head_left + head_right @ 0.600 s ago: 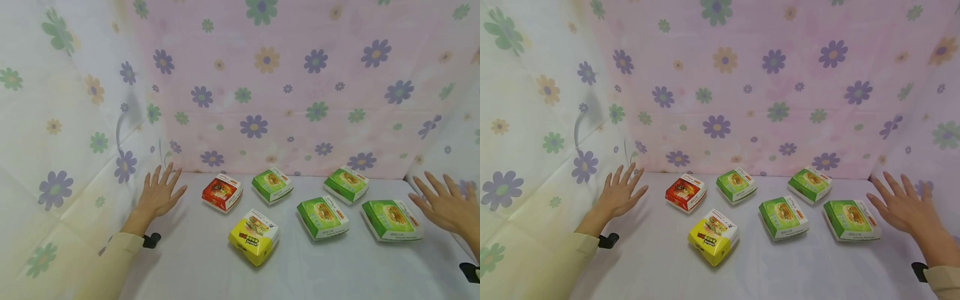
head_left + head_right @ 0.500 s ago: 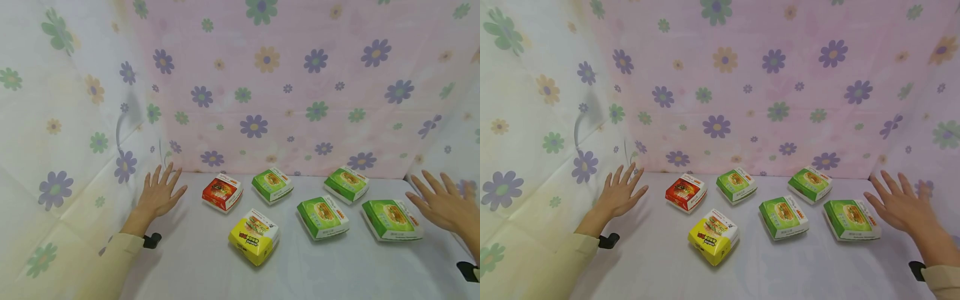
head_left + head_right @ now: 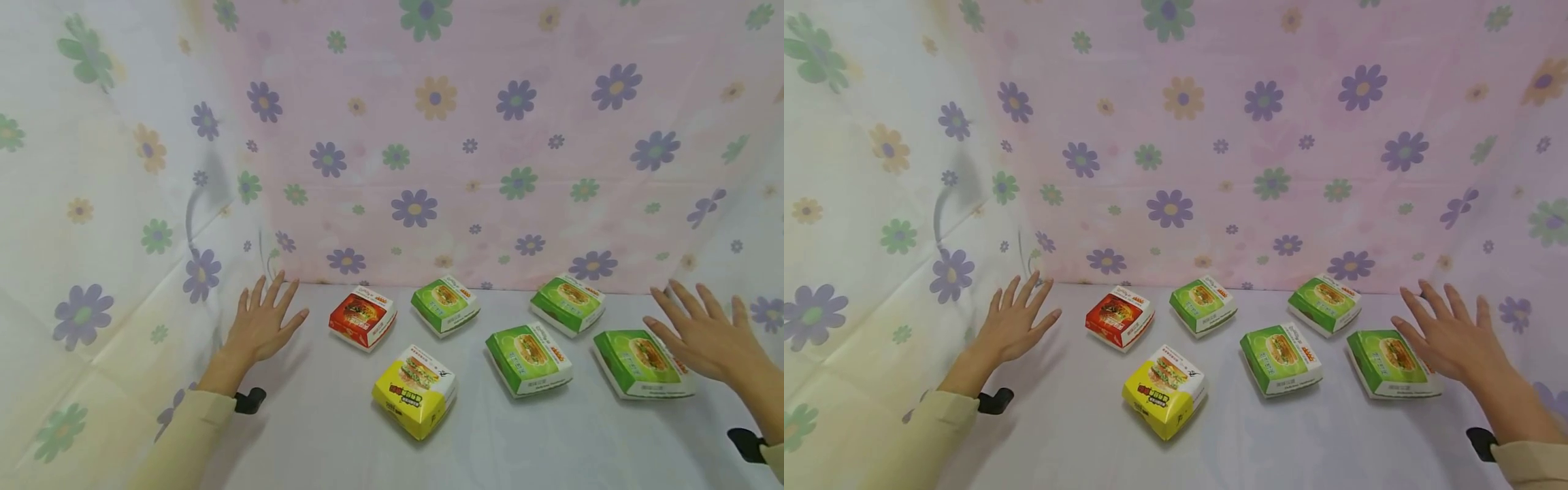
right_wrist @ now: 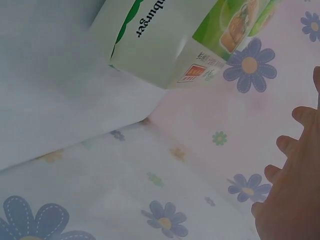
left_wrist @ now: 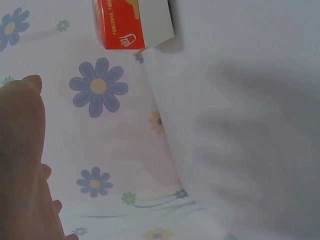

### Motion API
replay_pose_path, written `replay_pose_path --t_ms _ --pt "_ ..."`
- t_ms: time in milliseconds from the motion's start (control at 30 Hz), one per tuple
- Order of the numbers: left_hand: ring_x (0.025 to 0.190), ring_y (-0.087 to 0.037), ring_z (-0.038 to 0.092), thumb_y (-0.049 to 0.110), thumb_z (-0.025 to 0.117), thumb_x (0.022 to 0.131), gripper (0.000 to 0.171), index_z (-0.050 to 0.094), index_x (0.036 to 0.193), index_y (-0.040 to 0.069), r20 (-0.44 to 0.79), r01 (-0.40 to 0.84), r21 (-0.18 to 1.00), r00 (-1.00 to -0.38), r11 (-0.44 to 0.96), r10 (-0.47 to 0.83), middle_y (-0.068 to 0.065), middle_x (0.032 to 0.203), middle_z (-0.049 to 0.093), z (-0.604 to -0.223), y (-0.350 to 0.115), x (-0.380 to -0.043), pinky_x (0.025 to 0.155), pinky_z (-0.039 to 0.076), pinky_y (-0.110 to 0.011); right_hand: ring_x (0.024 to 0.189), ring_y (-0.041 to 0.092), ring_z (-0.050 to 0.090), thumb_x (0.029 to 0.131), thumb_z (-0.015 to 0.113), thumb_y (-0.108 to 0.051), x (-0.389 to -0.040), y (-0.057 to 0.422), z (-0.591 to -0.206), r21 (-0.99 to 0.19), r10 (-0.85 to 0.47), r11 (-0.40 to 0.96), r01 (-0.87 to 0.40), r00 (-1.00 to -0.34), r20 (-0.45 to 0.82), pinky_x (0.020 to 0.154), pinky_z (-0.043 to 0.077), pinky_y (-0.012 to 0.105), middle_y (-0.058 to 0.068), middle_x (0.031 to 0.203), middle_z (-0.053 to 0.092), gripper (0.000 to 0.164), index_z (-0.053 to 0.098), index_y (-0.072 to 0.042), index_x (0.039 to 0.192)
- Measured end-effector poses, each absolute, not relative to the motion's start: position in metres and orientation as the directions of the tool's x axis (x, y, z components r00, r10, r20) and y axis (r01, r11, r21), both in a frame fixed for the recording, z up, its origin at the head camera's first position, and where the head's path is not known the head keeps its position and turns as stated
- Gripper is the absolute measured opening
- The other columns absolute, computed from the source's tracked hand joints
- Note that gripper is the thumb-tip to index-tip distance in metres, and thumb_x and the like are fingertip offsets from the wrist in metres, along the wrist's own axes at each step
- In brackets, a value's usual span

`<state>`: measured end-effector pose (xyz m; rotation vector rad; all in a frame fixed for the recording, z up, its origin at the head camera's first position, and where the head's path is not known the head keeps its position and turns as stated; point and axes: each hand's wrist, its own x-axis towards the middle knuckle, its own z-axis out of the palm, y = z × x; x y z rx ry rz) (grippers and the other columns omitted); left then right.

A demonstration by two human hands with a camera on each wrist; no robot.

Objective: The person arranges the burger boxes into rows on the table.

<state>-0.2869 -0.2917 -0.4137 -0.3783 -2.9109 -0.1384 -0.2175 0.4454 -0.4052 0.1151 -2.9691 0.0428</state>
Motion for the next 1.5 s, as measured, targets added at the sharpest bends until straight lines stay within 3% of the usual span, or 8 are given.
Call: replay_pose_path --t_ms 700,1133,1367,1500 --pt "0.153 -0.048 0.007 0.062 0.04 0.104 0.077 0.024 0.164 0.017 0.24 0.299 0.106 -0.933 0.948 0.268 -0.015 0.171 0.011 -0.415 -0.275 -0.285 0.119 0.004 -0.07 0.148 0.058 0.002 0.11 0.032 -0.053 -0.218 0.4 -0.398 -0.036 -0.167 0.984 -0.175 -0.972 0.163 0.112 -0.013 0.074 0.03 0.166 0.006 0.074 0.003 -0.012 0.165" --pt "0.154 -0.048 0.007 0.057 0.048 0.104 0.077 0.026 0.163 0.013 0.277 0.333 0.134 -0.917 0.933 0.287 -0.017 0.17 0.015 -0.414 -0.267 -0.283 0.118 0.01 -0.07 0.148 0.053 0.015 0.108 0.047 -0.045 -0.218 0.37 -0.391 0.041 -0.289 0.956 -0.289 -0.919 0.267 0.116 -0.009 0.071 0.029 0.162 0.022 0.073 0.013 -0.014 0.165" --pt "0.152 -0.049 0.013 0.053 0.053 0.103 0.076 0.029 0.162 0.012 0.314 0.359 0.141 -0.9 0.923 0.302 -0.017 0.168 0.019 -0.412 -0.263 -0.28 0.116 0.016 -0.071 0.148 0.053 0.018 0.106 0.052 -0.046 -0.215 0.355 -0.39 0.029 -0.312 0.947 -0.319 -0.9 0.305 0.118 -0.007 0.069 0.029 0.16 0.027 0.072 0.024 -0.011 0.162" --pt "0.15 -0.047 0.019 0.053 0.055 0.102 0.075 0.032 0.161 0.012 0.325 0.364 0.15 -0.896 0.919 0.302 -0.018 0.166 0.025 -0.413 -0.26 -0.278 0.116 0.018 -0.071 0.145 0.055 0.023 0.104 0.056 -0.045 -0.213 0.344 -0.387 0.017 -0.316 0.945 -0.326 -0.901 0.298 0.117 0.001 0.072 0.029 0.159 0.029 0.072 0.026 -0.012 0.161"
